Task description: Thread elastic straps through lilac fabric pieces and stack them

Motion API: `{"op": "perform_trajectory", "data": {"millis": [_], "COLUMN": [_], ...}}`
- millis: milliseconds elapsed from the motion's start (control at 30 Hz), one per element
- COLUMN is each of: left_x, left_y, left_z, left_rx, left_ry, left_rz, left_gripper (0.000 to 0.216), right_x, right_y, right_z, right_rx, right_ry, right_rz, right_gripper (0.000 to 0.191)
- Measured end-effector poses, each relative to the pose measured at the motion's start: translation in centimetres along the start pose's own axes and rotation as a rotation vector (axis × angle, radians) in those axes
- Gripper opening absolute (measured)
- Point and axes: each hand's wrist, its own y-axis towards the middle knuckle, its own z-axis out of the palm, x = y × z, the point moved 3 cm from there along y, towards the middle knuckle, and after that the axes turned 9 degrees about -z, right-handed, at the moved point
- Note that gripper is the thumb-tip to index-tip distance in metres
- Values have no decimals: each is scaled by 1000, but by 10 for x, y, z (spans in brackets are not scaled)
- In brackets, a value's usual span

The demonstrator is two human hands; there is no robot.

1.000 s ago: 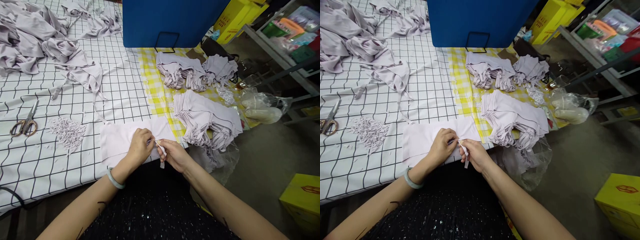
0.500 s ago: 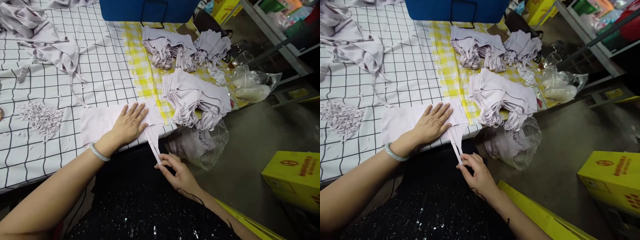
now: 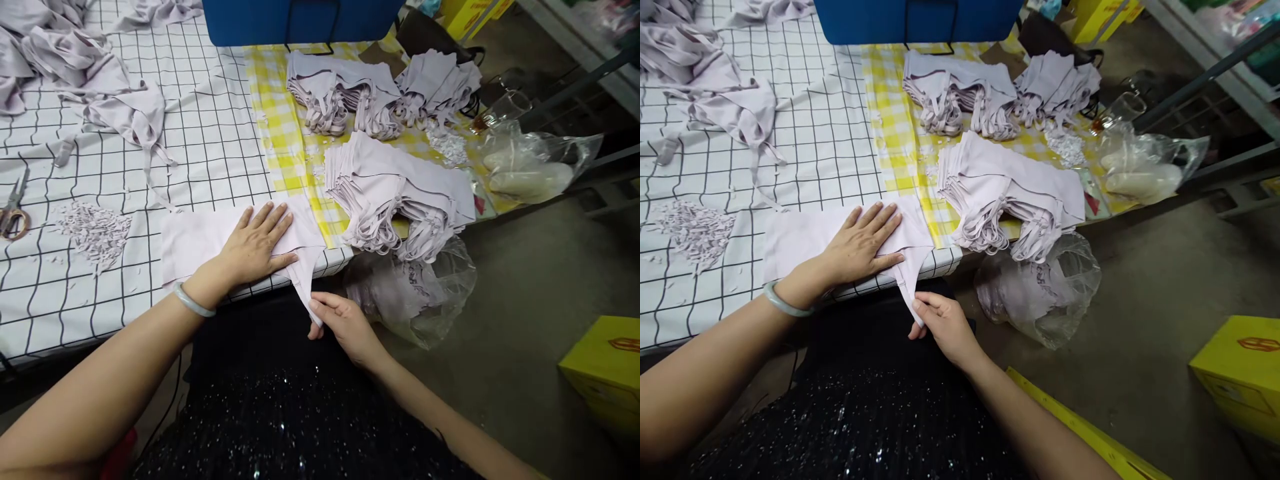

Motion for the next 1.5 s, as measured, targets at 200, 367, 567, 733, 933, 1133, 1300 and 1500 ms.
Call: {"op": "perform_trajectory", "data": {"millis": [200, 367, 567, 733, 933, 1133, 1300, 1500], "left_x": [2, -1, 18, 47, 34, 1, -4, -5], "left_y": [-2, 4, -25, -159, -199, -199, -217, -219], "left_z": [0, 2, -52, -64, 29, 35, 28, 31], "left_rx": [13, 44, 12, 200, -166, -273, -151, -90], "left_ry": [31, -20, -569, -945, -928, -1365, -1608, -1604], "left_rz": [-2, -17, -164, -458, -804, -690, -683, -698], "left_gripper": [79, 78, 48, 37, 34, 36, 36, 37], "right_x": [-1, -7, -32, 5, 53, 42, 39, 39], "right_y": [-5, -2, -15, -6, 62, 98, 94, 95], "right_z": [-4, -5, -27, -8, 110, 142, 137, 138], "right_rx": [-71, -86, -266, -227, 503, 678, 643, 647], "right_ry": [43, 143, 214, -550, -1028, -1332, -1367, -1403], "right_rz": [-19, 36, 62, -598, -1161, -1134, -1168, -1183], "right_gripper": [42, 39, 47, 28, 46, 53, 59, 60]}}
